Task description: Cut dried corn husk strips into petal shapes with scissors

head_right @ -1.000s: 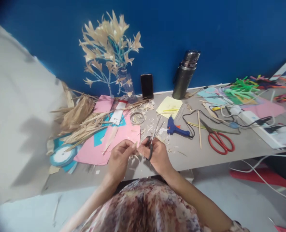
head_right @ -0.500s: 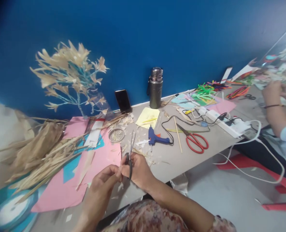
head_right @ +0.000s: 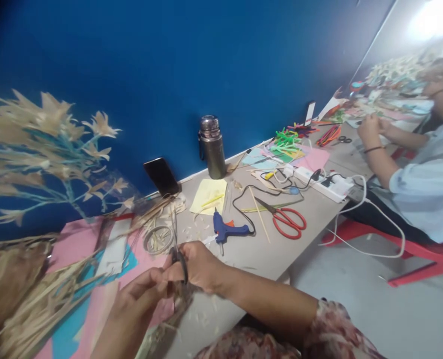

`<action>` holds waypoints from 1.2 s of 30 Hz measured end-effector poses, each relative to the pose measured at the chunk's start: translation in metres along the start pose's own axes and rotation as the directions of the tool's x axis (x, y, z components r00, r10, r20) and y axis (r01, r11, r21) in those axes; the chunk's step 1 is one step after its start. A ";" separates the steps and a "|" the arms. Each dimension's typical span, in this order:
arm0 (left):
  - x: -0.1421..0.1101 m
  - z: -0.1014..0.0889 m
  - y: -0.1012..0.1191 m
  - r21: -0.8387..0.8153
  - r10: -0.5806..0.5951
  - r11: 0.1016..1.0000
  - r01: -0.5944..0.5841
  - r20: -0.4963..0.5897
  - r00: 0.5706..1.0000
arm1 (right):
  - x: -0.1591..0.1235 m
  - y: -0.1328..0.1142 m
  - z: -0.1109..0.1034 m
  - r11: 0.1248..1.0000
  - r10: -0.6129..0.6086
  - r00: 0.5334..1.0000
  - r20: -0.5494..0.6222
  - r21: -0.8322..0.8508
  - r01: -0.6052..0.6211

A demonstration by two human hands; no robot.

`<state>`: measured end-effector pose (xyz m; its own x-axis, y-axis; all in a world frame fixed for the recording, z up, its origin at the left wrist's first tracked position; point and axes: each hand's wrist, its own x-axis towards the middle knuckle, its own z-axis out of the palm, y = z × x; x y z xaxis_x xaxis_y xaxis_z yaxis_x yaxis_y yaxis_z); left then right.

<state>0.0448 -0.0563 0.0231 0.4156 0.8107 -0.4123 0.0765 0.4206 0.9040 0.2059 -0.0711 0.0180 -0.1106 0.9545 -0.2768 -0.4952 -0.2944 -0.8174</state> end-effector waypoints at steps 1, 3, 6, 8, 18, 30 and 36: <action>0.004 0.000 0.003 -0.045 0.009 0.999 -0.009 0.011 1.000 | 0.006 -0.003 0.000 0.999 0.009 1.000 0.018 0.043 -0.010; 0.011 0.001 0.010 -0.160 0.038 0.987 -0.034 0.026 0.999 | 0.016 -0.008 0.001 0.987 0.015 0.997 0.070 0.156 -0.026; 0.019 0.007 0.017 -0.301 0.082 0.951 -0.078 0.002 0.997 | 0.020 -0.008 0.001 0.981 -0.037 0.995 0.097 0.193 0.018; 0.023 0.009 0.019 -0.334 0.083 0.937 -0.098 -0.060 0.995 | 0.016 -0.003 0.001 0.994 -0.111 0.989 0.095 -0.014 0.113; 0.029 -0.004 0.010 -0.281 0.061 0.945 -0.166 -0.348 0.935 | 0.011 0.035 0.000 0.938 0.096 0.959 0.267 -0.346 0.003; 0.030 0.000 0.014 -0.203 0.035 0.970 -0.135 -0.433 0.901 | 0.014 0.040 0.001 0.925 0.098 0.969 0.227 -0.379 -0.005; 0.029 0.002 0.015 -0.200 0.050 0.967 -0.156 -0.454 0.890 | 0.014 0.045 -0.002 0.885 0.124 0.978 0.166 -0.463 -0.034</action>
<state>0.0599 -0.0272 0.0251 -0.0379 0.9271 -0.3729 -0.1721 0.3616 0.9163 0.1843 -0.0707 -0.0236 -0.3125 0.9050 -0.2885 -0.0354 -0.3146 -0.9486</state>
